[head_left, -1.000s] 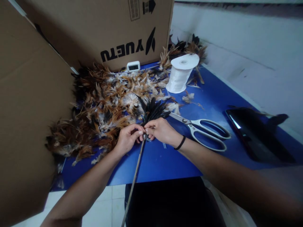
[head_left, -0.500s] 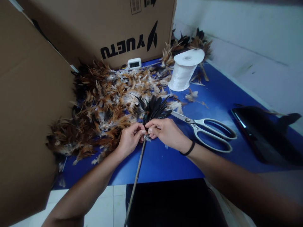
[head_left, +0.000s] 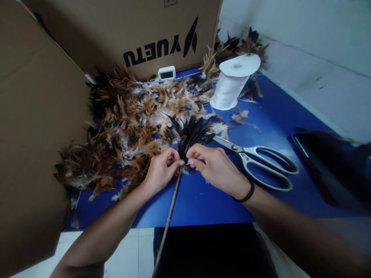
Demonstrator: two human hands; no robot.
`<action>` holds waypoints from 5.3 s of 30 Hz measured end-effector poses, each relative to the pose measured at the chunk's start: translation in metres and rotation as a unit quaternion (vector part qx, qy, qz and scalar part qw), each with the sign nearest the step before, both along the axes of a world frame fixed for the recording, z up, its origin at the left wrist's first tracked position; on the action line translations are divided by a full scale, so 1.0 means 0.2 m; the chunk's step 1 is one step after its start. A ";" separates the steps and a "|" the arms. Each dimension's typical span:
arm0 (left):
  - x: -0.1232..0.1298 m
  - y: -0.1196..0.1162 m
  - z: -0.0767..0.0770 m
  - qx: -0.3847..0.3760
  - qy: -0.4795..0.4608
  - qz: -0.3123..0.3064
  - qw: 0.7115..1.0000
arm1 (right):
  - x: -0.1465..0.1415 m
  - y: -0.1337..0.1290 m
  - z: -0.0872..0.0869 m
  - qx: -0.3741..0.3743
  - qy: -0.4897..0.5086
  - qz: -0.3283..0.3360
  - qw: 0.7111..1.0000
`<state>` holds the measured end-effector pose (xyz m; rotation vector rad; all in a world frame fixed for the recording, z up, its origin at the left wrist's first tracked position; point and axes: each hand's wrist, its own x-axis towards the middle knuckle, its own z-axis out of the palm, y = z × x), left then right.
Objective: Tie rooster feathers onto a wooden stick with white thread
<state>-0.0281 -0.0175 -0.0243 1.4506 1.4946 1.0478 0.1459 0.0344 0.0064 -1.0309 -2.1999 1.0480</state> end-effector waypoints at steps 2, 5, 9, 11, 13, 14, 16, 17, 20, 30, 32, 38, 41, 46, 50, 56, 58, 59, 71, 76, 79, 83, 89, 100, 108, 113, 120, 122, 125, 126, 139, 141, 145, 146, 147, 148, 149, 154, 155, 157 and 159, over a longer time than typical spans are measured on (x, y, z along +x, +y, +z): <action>0.00 0.00 0.01 0.004 0.013 -0.010 1.000 | 0.00 0.00 0.00 0.000 0.003 -0.001 1.000; 0.01 0.00 0.02 0.005 0.024 -0.023 0.999 | 0.01 -0.01 -0.01 -0.001 0.022 -0.009 1.000; 0.01 -0.01 0.02 0.003 0.013 -0.031 0.999 | 0.00 -0.02 -0.01 -0.013 0.045 -0.025 0.999; 0.01 -0.01 0.02 0.002 0.011 -0.033 0.999 | 0.00 -0.03 -0.01 -0.016 0.050 -0.028 0.998; 0.01 -0.01 0.03 -0.001 0.015 -0.034 0.999 | 0.00 -0.03 -0.01 -0.013 0.048 -0.030 0.998; 0.01 -0.01 0.03 -0.003 0.020 -0.034 0.999 | 0.00 -0.03 -0.01 -0.011 0.045 -0.032 0.998; 0.01 -0.01 0.03 -0.002 0.035 -0.032 0.999 | 0.00 -0.03 -0.01 -0.005 0.041 -0.035 0.999; 0.01 -0.01 0.03 0.001 0.044 -0.030 0.999 | -0.01 -0.04 -0.01 -0.003 0.039 -0.036 0.999; 0.01 -0.01 0.04 0.024 0.075 -0.029 0.996 | -0.01 -0.04 0.00 0.005 0.038 -0.044 0.998; 0.03 -0.01 0.08 0.074 0.197 -0.038 0.977 | -0.04 -0.10 -0.03 0.116 0.035 -0.036 0.992; 0.03 -0.02 0.07 0.078 0.189 -0.034 0.978 | -0.04 -0.10 -0.05 0.144 0.040 -0.024 0.988; 0.02 -0.02 0.03 -0.012 0.006 -0.016 1.000 | -0.02 -0.04 -0.05 0.025 0.036 0.009 0.999; 0.02 -0.02 0.03 -0.047 -0.050 -0.011 0.998 | -0.01 0.00 -0.05 -0.015 0.022 0.040 0.999; 0.02 -0.02 0.03 -0.043 -0.052 -0.013 0.998 | -0.01 0.01 -0.05 -0.010 0.006 0.058 0.998; 0.01 -0.02 0.03 -0.023 -0.043 -0.024 0.999 | -0.01 0.01 -0.05 0.008 0.004 0.049 0.999; 0.00 -0.02 0.02 0.003 -0.031 -0.041 0.999 | -0.02 0.02 -0.06 -0.012 0.018 0.053 0.998; 0.00 -0.03 0.02 0.008 -0.029 -0.045 0.999 | -0.02 0.03 -0.05 -0.020 0.020 0.051 0.998; 0.00 -0.03 0.02 0.009 -0.029 -0.045 0.999 | -0.02 0.02 -0.05 -0.023 0.021 0.050 0.998; 0.00 -0.03 0.01 0.013 -0.018 -0.051 0.998 | -0.05 0.00 -0.05 -0.001 -0.057 0.025 0.998; -0.01 -0.03 0.01 0.002 -0.022 -0.066 0.998 | -0.06 0.00 -0.05 -0.036 -0.058 0.021 0.997; -0.02 -0.03 0.02 -0.013 -0.030 -0.070 0.997 | -0.05 0.00 -0.05 -0.046 -0.055 0.015 0.997; -0.01 -0.02 0.04 -0.043 -0.048 -0.067 0.996 | -0.05 -0.01 -0.06 -0.038 -0.049 0.011 0.998; -0.01 0.01 0.05 -0.098 -0.131 -0.043 0.986 | -0.05 -0.03 -0.07 0.052 -0.043 0.027 0.997; -0.05 0.03 0.08 -0.167 -0.237 -0.027 0.957 | -0.04 -0.06 -0.09 0.266 -0.049 0.078 0.960; -0.02 0.02 0.08 -0.127 -0.174 -0.017 0.976 | -0.03 0.00 -0.10 0.011 0.078 0.053 0.995; -0.02 -0.02 0.05 0.018 0.020 -0.014 1.000 | -0.04 0.03 -0.12 -0.070 0.094 0.045 0.992; -0.06 -0.02 -0.01 0.269 0.246 -0.067 0.929 | -0.04 0.05 -0.12 -0.037 0.073 0.042 0.996; -0.08 -0.01 -0.04 0.323 0.272 -0.081 0.903 | -0.04 0.05 -0.12 -0.007 0.062 0.042 0.997; -0.10 0.01 -0.06 0.375 0.288 -0.099 0.876 | -0.04 0.06 -0.12 -0.002 0.061 0.051 0.997; -0.11 0.01 -0.07 0.381 0.285 -0.104 0.873 | -0.04 0.06 -0.13 -0.006 0.062 0.055 0.997; -0.16 0.02 -0.10 0.430 0.305 -0.160 0.835 | -0.06 0.08 -0.10 -0.010 0.007 0.070 0.997; -0.15 0.03 -0.10 0.442 0.317 -0.156 0.824 | -0.07 0.08 -0.09 -0.011 -0.001 0.075 0.997; -0.15 0.03 -0.10 0.451 0.296 -0.150 0.829 | -0.07 0.07 -0.09 -0.002 -0.026 0.070 0.997; -0.15 0.02 -0.10 0.448 0.283 -0.148 0.835 | -0.07 0.06 -0.10 0.006 -0.033 0.068 0.997; -0.15 0.02 -0.10 0.441 0.273 -0.145 0.842 | -0.07 0.06 -0.10 0.015 -0.037 0.067 0.997; -0.15 0.02 -0.10 0.436 0.269 -0.142 0.847 | -0.06 0.05 -0.10 0.025 -0.040 0.067 0.997; -0.15 0.02 -0.11 0.432 0.272 -0.140 0.848 | -0.06 0.05 -0.10 0.034 -0.041 0.067 0.996; -0.15 0.01 -0.12 0.424 0.323 -0.129 0.837 | -0.05 0.04 -0.09 0.034 -0.045 0.063 0.996; -0.15 0.01 -0.12 0.421 0.329 -0.128 0.836 | -0.05 0.04 -0.09 0.029 -0.044 0.062 0.997; -0.15 0.01 -0.12 0.416 0.336 -0.125 0.836 | -0.05 0.04 -0.09 0.018 -0.035 0.058 0.998; -0.15 0.01 -0.12 0.407 0.338 -0.121 0.840 | -0.05 0.04 -0.09 0.012 -0.023 0.054 0.998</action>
